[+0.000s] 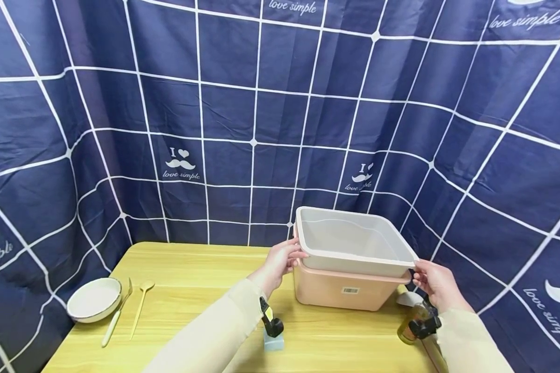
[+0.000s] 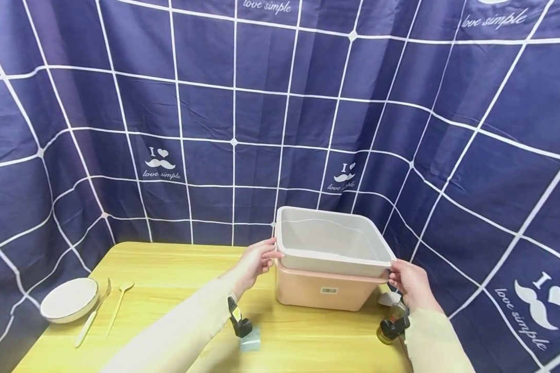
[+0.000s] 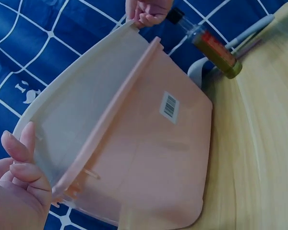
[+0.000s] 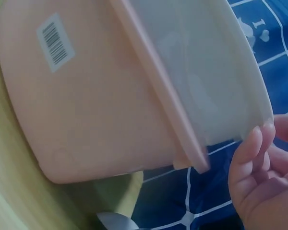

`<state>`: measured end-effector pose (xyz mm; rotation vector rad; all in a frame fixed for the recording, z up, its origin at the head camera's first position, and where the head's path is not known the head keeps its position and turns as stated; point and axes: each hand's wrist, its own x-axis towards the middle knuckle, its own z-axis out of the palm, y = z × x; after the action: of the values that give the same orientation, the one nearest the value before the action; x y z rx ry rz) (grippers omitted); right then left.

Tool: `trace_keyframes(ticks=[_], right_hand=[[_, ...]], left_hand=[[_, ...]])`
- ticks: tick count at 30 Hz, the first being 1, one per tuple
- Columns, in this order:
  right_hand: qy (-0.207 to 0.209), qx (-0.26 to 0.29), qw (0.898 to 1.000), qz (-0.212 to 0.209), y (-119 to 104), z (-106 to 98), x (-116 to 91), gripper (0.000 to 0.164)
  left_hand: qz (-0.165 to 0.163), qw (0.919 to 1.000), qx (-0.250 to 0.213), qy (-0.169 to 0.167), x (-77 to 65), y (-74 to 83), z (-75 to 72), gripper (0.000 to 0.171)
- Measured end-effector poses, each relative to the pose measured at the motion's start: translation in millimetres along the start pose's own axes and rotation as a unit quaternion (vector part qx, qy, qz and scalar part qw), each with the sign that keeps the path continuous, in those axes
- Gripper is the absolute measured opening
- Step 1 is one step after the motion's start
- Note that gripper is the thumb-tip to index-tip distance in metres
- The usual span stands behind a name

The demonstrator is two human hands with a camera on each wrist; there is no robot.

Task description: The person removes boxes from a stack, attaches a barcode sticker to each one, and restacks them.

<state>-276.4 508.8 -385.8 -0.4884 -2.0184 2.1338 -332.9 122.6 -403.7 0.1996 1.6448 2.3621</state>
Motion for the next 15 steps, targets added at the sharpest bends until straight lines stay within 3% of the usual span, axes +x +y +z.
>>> trace_keyframes(ticks=[2, 4, 7, 10, 12, 15], right_hand=[[0.022, -0.049, 0.999, -0.01, 2.7, 3.9, 0.8, 0.018], [0.043, -0.11, 0.993, -0.029, 4.9, 7.2, 2.2, 0.022], [0.069, -0.217, 0.972, -0.064, 4.9, 11.6, 4.6, 0.04], [0.083, -0.297, 0.948, -0.083, 1.2, 14.5, 7.0, 0.045], [0.081, -0.334, 0.935, -0.089, -2.1, 16.0, 7.8, 0.046], [0.071, -0.364, 0.924, -0.093, -5.5, 18.6, 8.9, 0.046]], left_hand=[[0.001, 0.9999, 0.011, -0.001, 1.9, -3.0, -1.1, 0.052], [0.0, 0.9998, 0.02, 0.001, 3.4, -5.7, -1.9, 0.053], [-0.002, 0.9995, 0.031, 0.007, 5.7, -9.2, -3.5, 0.052], [-0.002, 0.9989, 0.043, 0.015, 7.3, -12.0, -5.4, 0.052], [0.0, 0.9985, 0.051, 0.017, 7.4, -13.2, -7.0, 0.052], [-0.001, 0.9982, 0.058, 0.015, 6.0, -14.0, -9.5, 0.055]])
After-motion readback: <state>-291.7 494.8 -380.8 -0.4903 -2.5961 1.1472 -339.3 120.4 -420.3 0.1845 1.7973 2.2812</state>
